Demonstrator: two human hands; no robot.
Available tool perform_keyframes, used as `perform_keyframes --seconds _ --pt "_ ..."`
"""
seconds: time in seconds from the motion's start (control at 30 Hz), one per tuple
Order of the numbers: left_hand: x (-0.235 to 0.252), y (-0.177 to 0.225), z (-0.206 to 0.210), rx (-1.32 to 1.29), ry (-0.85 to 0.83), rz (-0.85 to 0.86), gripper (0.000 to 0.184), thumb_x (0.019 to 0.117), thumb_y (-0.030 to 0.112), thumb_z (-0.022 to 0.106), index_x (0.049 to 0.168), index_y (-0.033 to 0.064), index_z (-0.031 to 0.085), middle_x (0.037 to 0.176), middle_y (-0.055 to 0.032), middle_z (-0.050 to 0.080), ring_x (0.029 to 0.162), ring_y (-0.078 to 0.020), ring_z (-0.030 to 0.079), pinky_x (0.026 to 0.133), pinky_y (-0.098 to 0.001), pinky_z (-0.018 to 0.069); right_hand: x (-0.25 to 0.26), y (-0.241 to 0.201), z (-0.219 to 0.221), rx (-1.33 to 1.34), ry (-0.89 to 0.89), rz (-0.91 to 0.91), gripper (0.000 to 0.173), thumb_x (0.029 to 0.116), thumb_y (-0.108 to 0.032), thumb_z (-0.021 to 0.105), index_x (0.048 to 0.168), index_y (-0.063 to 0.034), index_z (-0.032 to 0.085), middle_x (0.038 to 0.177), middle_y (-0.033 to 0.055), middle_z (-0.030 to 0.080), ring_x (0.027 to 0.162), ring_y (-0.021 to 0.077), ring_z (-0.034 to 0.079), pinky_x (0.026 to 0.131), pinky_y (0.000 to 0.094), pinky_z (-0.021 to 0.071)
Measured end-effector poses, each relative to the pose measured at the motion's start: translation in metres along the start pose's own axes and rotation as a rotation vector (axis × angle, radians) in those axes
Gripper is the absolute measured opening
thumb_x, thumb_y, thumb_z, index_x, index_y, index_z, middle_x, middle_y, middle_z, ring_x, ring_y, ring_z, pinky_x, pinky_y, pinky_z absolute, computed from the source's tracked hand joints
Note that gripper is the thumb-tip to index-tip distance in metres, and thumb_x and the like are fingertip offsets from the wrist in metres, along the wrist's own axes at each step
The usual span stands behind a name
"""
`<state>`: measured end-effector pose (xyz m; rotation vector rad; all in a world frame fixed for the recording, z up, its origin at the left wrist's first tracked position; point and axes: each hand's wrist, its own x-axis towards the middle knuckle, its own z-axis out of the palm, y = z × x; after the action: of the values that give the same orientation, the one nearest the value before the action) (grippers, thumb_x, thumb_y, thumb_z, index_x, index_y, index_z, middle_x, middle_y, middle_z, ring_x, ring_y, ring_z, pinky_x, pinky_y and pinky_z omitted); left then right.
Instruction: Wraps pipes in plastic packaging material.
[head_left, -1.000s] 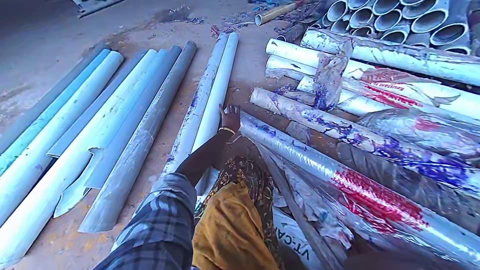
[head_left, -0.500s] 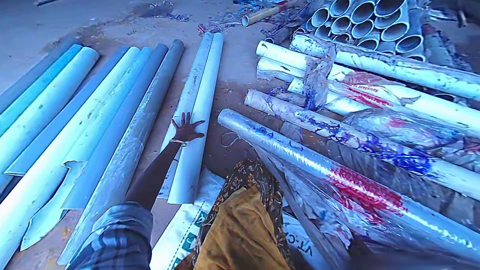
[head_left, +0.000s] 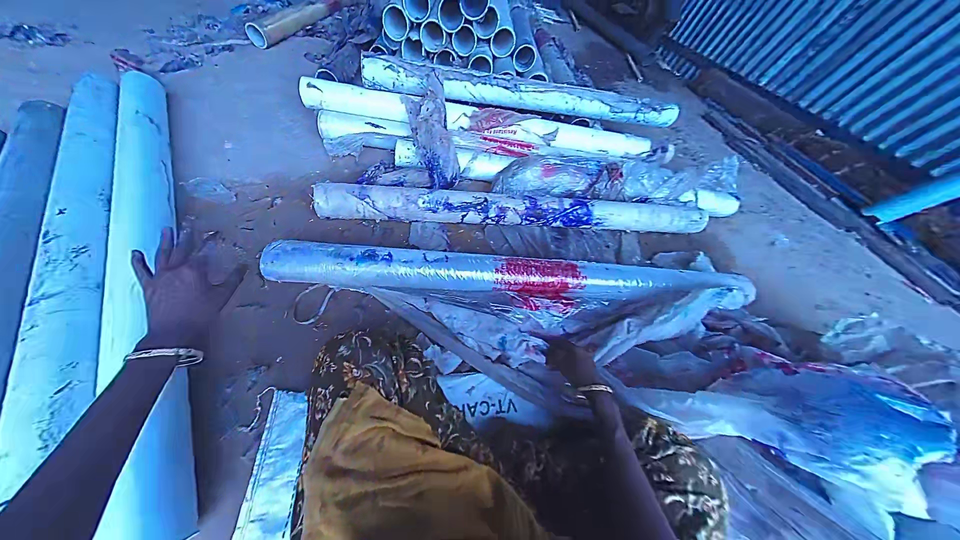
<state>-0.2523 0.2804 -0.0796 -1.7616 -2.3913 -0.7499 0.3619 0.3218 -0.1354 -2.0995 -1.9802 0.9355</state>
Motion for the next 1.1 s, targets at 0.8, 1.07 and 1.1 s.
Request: perform_keyframes --seconds 0.8,1.07,1.1 --pt "0.094 0.232 0.180 0.142 -0.871 0.536 0.096 0.0823 0.046 0.084 0.152 -0.0021 0.040 0.132 -0.0298 0.062 0.127 -0.0457 0.058 0.109 -0.0635 0.0392 -0.005 -0.096 0.046 -0.162 0.086 0.078 0.039 0.1021 -0.008 0.053 0.134 0.0143 0.058 0.133 0.0328 0.062 0.134 0.0443 0.053 0.122 0.0515 0.0257" --pt "0.125 0.166 0.184 0.113 -0.943 0.437 0.115 0.0682 0.042 0.096 0.152 -0.0088 0.035 0.143 -0.0348 0.050 0.138 -0.0470 0.047 0.114 -0.0595 0.0359 -0.032 -0.074 0.089 -0.052 -0.126 -0.268 0.047 0.1051 -0.027 0.056 0.144 -0.0006 0.057 0.152 0.0206 0.052 0.147 0.0366 0.042 0.126 0.0554 0.0177" --pt "0.125 0.173 0.178 0.175 -0.963 0.421 0.112 0.0695 0.042 0.095 0.150 -0.0088 0.038 0.143 -0.0343 0.051 0.138 -0.0468 0.047 0.115 -0.0600 0.0350 -0.038 -0.070 0.078 -0.017 -0.149 -0.298 0.052 0.1045 -0.033 0.057 0.146 -0.0025 0.056 0.154 0.0189 0.051 0.148 0.0352 0.041 0.126 0.0557 0.0162"
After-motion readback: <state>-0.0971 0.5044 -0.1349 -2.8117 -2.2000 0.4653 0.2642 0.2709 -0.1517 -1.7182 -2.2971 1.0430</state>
